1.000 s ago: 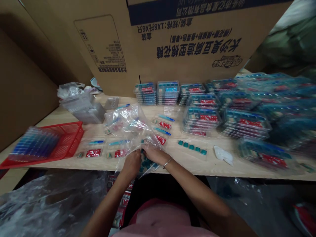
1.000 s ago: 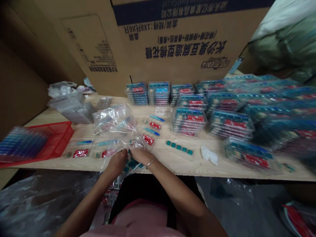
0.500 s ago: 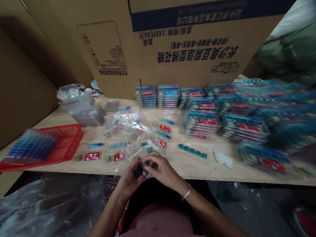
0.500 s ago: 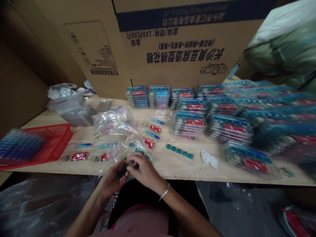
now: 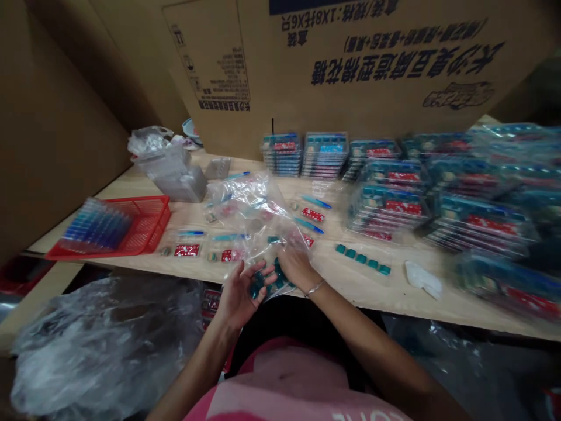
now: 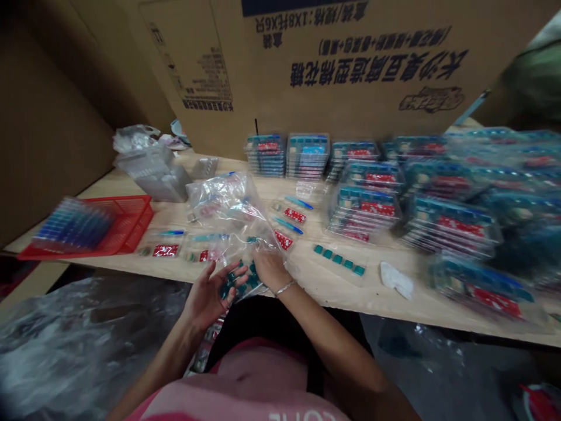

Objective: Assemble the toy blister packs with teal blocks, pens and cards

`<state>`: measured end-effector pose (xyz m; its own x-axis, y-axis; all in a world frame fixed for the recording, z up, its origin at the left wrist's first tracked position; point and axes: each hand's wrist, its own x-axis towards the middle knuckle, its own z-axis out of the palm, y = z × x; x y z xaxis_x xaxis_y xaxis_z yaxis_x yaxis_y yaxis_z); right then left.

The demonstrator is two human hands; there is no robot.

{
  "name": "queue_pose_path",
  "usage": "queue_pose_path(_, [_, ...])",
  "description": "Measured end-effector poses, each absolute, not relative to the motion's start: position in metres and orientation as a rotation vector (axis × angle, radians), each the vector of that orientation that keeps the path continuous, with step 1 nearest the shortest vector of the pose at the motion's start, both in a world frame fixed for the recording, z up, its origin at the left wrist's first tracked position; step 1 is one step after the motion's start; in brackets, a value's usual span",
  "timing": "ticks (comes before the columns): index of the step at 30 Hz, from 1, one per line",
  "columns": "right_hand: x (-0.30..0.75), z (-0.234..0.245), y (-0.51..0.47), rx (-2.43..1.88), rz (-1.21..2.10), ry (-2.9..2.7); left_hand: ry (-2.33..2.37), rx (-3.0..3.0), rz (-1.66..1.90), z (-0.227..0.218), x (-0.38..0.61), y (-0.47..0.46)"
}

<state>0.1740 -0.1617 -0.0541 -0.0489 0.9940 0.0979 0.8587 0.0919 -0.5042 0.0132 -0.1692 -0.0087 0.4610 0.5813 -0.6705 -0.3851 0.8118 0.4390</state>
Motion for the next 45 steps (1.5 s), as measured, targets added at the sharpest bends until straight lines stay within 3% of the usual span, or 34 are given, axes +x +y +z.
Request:
queue_pose_path(5, [0.181,-0.058,-0.172,-1.674,0.566,-1.837,0.908,0.24,0.62,-0.014,0.005,-0.173])
queue_pose_path(12, [0.173,-0.05,-0.204,-1.251,1.142,-1.19,0.978,0.674,0.797,-0.032,0.019,-0.182])
queue_pose_path(32, [0.168,-0.039,-0.228,-1.36,1.01,-1.273,1.08,0.988,0.663,-0.035,0.017,-0.191])
queue_pose_path(40, [0.171,-0.04,-0.225,-1.222,1.466,-0.858,0.992,0.699,0.579,-0.019,0.018,-0.183])
queue_pose_path(45, [0.171,-0.042,-0.227,-1.26,1.506,-0.863,1.035,0.952,0.566,-0.021,0.012,-0.181])
